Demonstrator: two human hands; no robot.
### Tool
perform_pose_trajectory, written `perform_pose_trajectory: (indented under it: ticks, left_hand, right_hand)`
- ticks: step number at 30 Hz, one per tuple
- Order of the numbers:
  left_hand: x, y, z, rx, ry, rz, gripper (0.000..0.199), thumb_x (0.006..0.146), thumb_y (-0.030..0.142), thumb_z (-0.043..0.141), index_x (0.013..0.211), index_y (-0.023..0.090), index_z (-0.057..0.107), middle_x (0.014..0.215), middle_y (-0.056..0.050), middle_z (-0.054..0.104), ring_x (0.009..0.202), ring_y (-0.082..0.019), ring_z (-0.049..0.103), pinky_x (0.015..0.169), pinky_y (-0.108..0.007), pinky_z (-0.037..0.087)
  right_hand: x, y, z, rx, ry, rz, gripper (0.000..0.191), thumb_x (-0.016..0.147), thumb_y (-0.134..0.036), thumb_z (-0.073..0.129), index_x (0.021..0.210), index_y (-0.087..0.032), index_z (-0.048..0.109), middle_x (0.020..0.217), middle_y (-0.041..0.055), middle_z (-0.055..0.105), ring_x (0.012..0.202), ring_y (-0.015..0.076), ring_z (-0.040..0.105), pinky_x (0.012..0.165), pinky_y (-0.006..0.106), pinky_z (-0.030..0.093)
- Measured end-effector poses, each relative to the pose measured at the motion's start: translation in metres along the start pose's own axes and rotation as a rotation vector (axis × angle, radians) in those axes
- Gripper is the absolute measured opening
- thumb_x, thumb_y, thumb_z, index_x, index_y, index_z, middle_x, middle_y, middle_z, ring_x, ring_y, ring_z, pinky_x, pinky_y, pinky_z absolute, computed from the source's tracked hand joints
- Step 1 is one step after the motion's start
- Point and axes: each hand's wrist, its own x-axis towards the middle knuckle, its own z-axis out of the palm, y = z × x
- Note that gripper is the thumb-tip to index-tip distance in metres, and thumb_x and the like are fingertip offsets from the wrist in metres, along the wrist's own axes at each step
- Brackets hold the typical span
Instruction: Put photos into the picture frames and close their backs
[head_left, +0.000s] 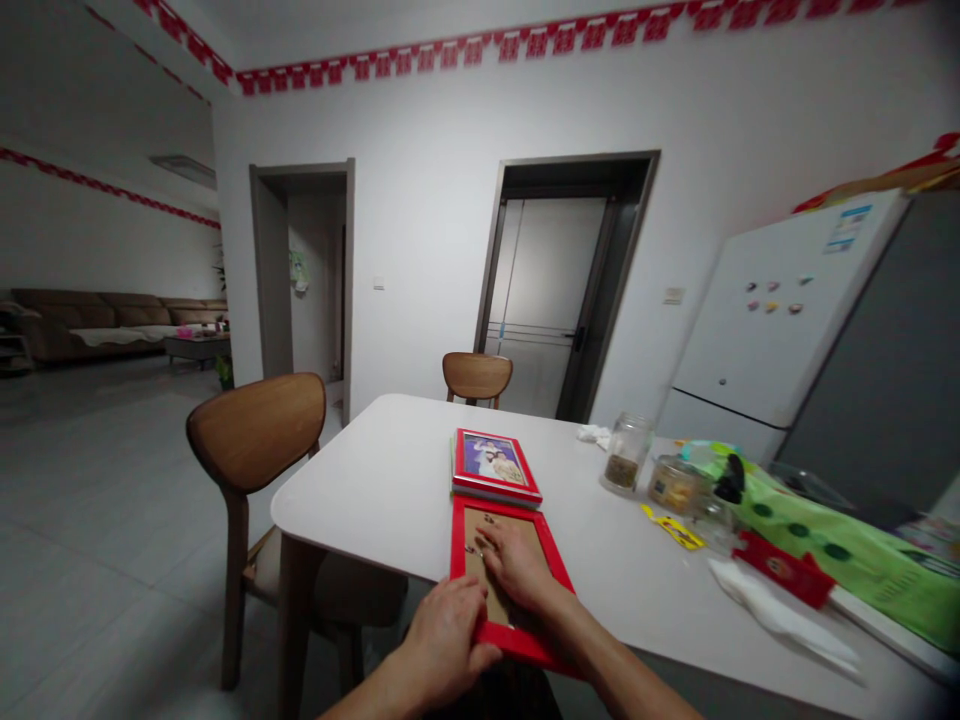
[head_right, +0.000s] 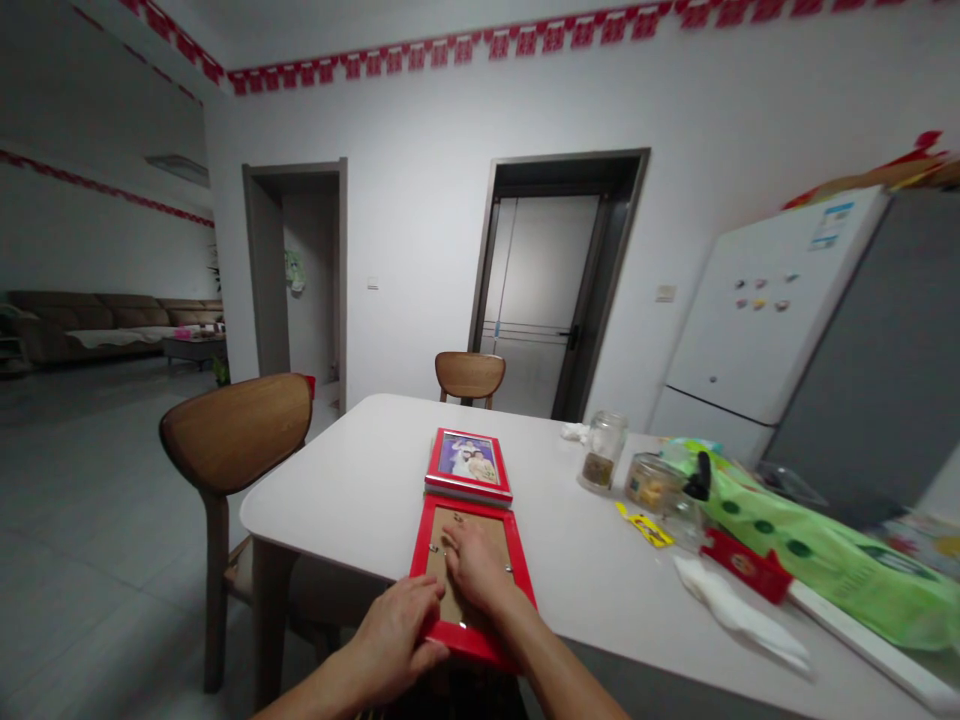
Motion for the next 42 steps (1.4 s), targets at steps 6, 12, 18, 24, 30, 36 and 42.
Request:
perform_pose_trajectory:
  ticks: [6,12,18,24,30,36,42]
  left_hand:
    - [-0.010,0.009,-0.005,-0.009,-0.061,-0.010,0.046,0.068,0.033,0.059,0.110,0.015,0.049,0.118,-0.008,0.050,0.109,-0.022,0.043,0.097,-0.031,0.029]
    - [-0.012,0.015,-0.005,-0.029,-0.090,-0.046,0.053,0.065,0.030,0.059,0.114,0.012,0.047,0.118,-0.011,0.050,0.110,-0.023,0.042,0.098,-0.032,0.027]
    - [-0.010,0.015,-0.007,-0.019,-0.096,-0.038,0.051,0.063,0.030,0.063,0.109,0.013,0.049,0.116,-0.010,0.051,0.107,-0.023,0.044,0.099,-0.035,0.025]
    - [0.010,0.030,0.014,0.063,-0.221,0.135,0.051,0.066,0.030,0.063,0.112,0.013,0.046,0.132,-0.014,0.032,0.122,-0.027,0.025,0.101,-0.047,0.012]
    - [0.016,0.040,0.017,-0.057,-0.130,0.059,0.045,0.068,0.019,0.056,0.110,0.009,0.047,0.127,-0.017,0.038,0.117,-0.029,0.032,0.099,-0.047,0.018]
    - [0.036,0.071,-0.003,-0.756,0.397,-0.035,0.032,0.067,0.012,0.049,0.098,0.015,0.048,0.099,-0.008,0.057,0.092,-0.020,0.053,0.084,-0.032,0.039]
    - [0.067,0.082,0.001,-1.320,0.558,-0.095,0.036,0.066,0.022,0.058,0.099,0.016,0.044,0.097,-0.007,0.060,0.088,-0.020,0.056,0.079,-0.029,0.043]
  right_hand:
    - [0.023,0.022,0.007,-0.057,0.084,0.224,0.026,0.076,-0.031,0.040,0.079,-0.018,0.063,0.081,0.0077,0.065,0.076,0.0170,0.057,0.064,0.025,0.037]
    - [0.037,0.033,0.015,-0.079,0.122,0.390,0.018,0.069,-0.033,0.050,0.071,-0.019,0.061,0.078,0.0080,0.065,0.071,0.0186,0.058,0.055,0.025,0.035]
    - [0.038,0.036,0.011,0.015,0.167,0.392,0.022,0.070,-0.036,0.048,0.065,-0.018,0.060,0.073,0.0088,0.065,0.068,0.0183,0.058,0.057,0.025,0.035]
    - [0.013,0.053,-0.019,0.227,0.215,0.316,0.028,0.072,-0.038,0.041,0.069,-0.019,0.061,0.075,0.0045,0.066,0.071,0.0158,0.058,0.064,0.024,0.039]
    - [-0.046,0.087,-0.041,0.796,0.334,0.564,0.034,0.067,-0.043,0.048,0.085,-0.016,0.058,0.082,0.0063,0.065,0.065,0.0156,0.060,0.054,0.026,0.043]
    - [-0.084,0.031,-0.017,1.646,0.119,0.635,0.039,0.065,-0.042,0.058,0.097,-0.020,0.055,0.076,0.0033,0.067,0.066,0.0159,0.062,0.059,0.027,0.047]
    - [-0.077,0.008,-0.029,1.855,0.335,0.634,0.035,0.067,-0.036,0.056,0.096,-0.017,0.056,0.075,0.0043,0.068,0.074,0.0200,0.063,0.066,0.032,0.051]
